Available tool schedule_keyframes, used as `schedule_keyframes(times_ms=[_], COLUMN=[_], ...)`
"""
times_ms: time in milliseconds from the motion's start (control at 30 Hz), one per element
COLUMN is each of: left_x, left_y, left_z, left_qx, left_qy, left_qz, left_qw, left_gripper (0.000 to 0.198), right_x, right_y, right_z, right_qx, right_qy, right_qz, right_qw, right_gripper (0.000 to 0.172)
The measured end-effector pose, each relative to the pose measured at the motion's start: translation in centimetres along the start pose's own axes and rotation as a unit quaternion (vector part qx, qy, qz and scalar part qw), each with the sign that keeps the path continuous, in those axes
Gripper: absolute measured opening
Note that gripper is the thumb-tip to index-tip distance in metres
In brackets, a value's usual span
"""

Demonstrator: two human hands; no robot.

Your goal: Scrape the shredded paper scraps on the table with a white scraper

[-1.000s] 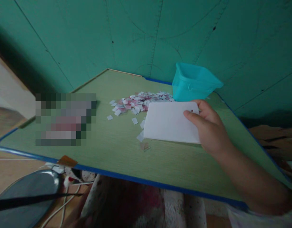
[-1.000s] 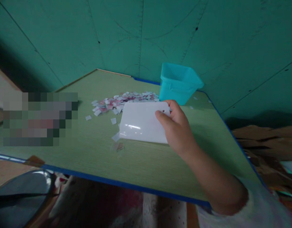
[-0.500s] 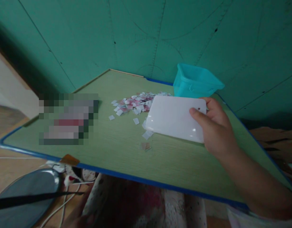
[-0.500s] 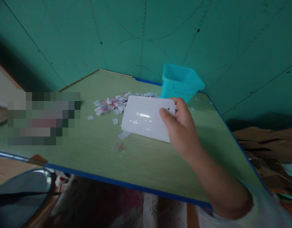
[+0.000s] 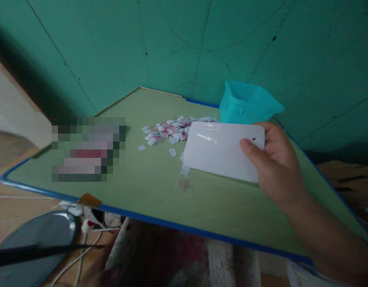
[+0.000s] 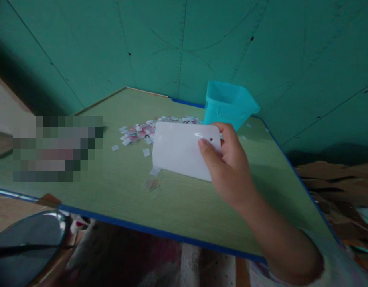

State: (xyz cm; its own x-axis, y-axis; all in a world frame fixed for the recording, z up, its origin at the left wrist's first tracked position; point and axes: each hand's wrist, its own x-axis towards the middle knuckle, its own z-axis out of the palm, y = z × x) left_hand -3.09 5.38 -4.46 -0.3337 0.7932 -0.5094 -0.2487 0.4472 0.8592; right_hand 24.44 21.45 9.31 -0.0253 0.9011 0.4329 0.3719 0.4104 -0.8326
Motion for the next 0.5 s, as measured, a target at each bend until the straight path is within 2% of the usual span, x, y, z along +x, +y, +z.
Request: schedule_keyframes(times_ms=[167, 333, 500], left_x=[-0.04, 0.05, -0.08], left_y=[0.19, 0.22, 0.11], left_z=[-0.01, 0.13, 0.04], left_qx=[0.005, -0.001, -0.008], left_qy=[-0.007, -0.005, 0.007], left_qz=[-0.006, -0.005, 0.002], left_qw=[1.000, 1.000, 1.000], left_gripper=[0.092, 0.096, 0.096], right_x=[0.25, 0.66, 0.53], right_y=[0.24, 0.59, 0.39], right_z=[-0.65, -0.99, -0.89], right_qx=[-0.025, -0.050, -0.020], right_qy=[0.015, 0.057, 0.038], right_qz=[0.006, 0.004, 0.011], right_qw=[1.000, 0.997, 0.999], right_gripper=[0.018, 0.021, 0.021])
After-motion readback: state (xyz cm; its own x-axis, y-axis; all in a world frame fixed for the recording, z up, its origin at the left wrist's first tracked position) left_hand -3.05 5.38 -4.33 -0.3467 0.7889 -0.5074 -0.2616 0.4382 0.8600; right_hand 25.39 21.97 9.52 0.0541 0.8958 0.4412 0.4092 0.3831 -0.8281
